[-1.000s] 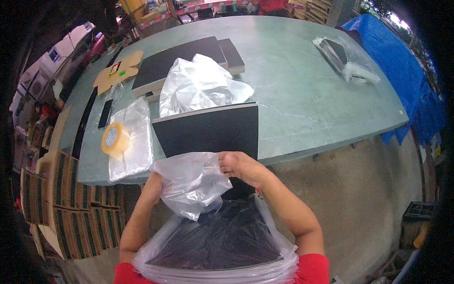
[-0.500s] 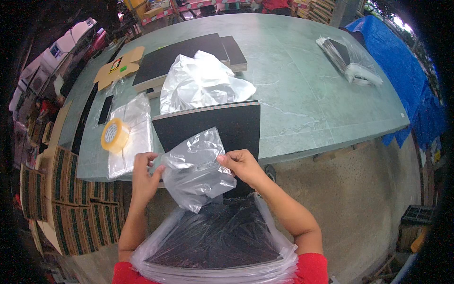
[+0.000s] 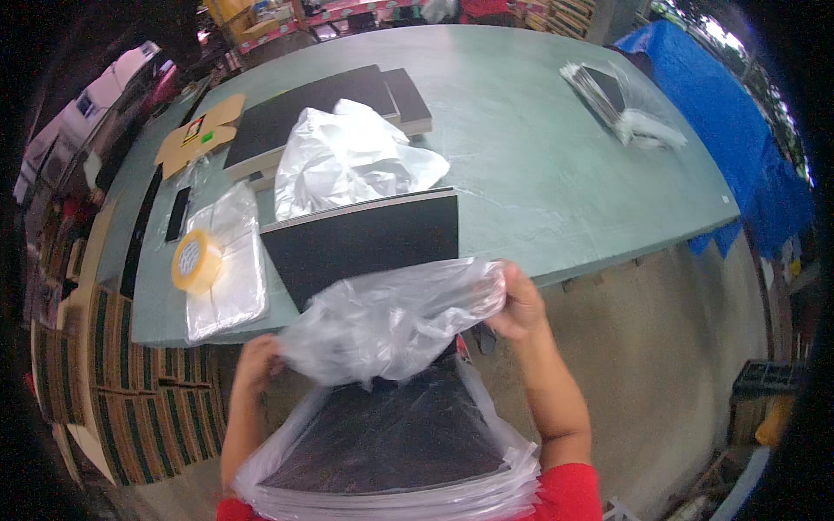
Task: The person wraps individual black panels in plastic bags, lining them up in a larger plastic container.
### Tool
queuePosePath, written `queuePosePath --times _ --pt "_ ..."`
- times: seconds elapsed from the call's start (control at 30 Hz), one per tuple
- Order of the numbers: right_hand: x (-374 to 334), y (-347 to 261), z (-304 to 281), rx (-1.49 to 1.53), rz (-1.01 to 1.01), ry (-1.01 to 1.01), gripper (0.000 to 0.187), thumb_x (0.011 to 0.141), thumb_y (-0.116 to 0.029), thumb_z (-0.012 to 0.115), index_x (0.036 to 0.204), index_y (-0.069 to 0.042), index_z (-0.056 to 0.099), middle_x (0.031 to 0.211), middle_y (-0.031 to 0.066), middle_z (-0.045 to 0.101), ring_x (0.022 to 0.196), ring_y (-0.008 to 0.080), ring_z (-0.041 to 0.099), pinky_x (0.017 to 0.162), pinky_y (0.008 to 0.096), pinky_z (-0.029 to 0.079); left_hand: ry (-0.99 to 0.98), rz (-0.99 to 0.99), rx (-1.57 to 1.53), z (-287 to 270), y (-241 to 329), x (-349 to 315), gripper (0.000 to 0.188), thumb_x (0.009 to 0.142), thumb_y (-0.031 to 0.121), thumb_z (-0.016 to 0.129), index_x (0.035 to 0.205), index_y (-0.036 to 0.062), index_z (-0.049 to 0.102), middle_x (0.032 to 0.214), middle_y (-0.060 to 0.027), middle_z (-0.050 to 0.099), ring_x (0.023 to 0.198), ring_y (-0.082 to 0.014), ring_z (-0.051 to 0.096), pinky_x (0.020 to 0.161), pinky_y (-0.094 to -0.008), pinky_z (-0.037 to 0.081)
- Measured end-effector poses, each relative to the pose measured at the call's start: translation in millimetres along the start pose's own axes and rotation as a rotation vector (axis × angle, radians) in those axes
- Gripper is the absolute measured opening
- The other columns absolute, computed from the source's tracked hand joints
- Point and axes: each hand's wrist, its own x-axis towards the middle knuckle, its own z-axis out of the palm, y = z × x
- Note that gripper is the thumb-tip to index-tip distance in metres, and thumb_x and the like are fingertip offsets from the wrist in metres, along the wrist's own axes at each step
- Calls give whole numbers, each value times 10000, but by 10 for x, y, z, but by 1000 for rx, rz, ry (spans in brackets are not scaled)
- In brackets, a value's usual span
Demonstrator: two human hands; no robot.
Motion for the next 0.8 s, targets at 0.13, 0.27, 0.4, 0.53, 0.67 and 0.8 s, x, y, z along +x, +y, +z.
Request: queuePosePath --times 0.13,0.27,0.4,0.53,0.67,0.8 --pt "-53 -53 -280 -458 240 -90 138 760 -142 609 786 -7 592 707 68 587 648 134 557 633 262 459 972 494 -167 -1065 -220 -210 81 732 58 494 660 64 457 689 -19 501 614 -88 435 569 -218 377" --pt "155 446 50 -577 349 -304 144 762 -141 611 743 1 597 661 32 569 635 99 523 603 233 420 523 662 -206 81 829 -385 87 659 -48 473 663 33 443 620 0 468 518 -59 431 479 -186 358" --pt "250 610 517 -752 269 -285 144 762 -138 614 764 6 606 682 17 580 631 74 502 596 223 405 -345 730 374 1009 1305 -644 131 739 137 577 742 7 562 629 5 528 571 -67 474 527 -212 382" --pt "271 653 512 -377 348 -321 196 744 -189 643 772 -2 590 663 9 564 599 82 493 567 224 400 -407 726 186 1350 1294 -652 119 725 104 636 723 6 568 637 4 532 594 -61 470 542 -206 371" --pt "246 686 445 -138 358 -323 310 710 -325 648 743 -30 555 651 15 548 577 95 498 540 227 392 -386 614 98 948 1036 -390 106 771 94 579 727 -3 577 690 -22 559 651 -70 496 595 -217 402" --pt "206 473 337 -396 304 -193 275 687 -272 685 738 -14 605 706 18 549 629 117 502 613 240 397 542 697 -3 142 1044 -133 66 772 76 532 768 11 525 740 -43 542 669 -102 497 629 -245 420"
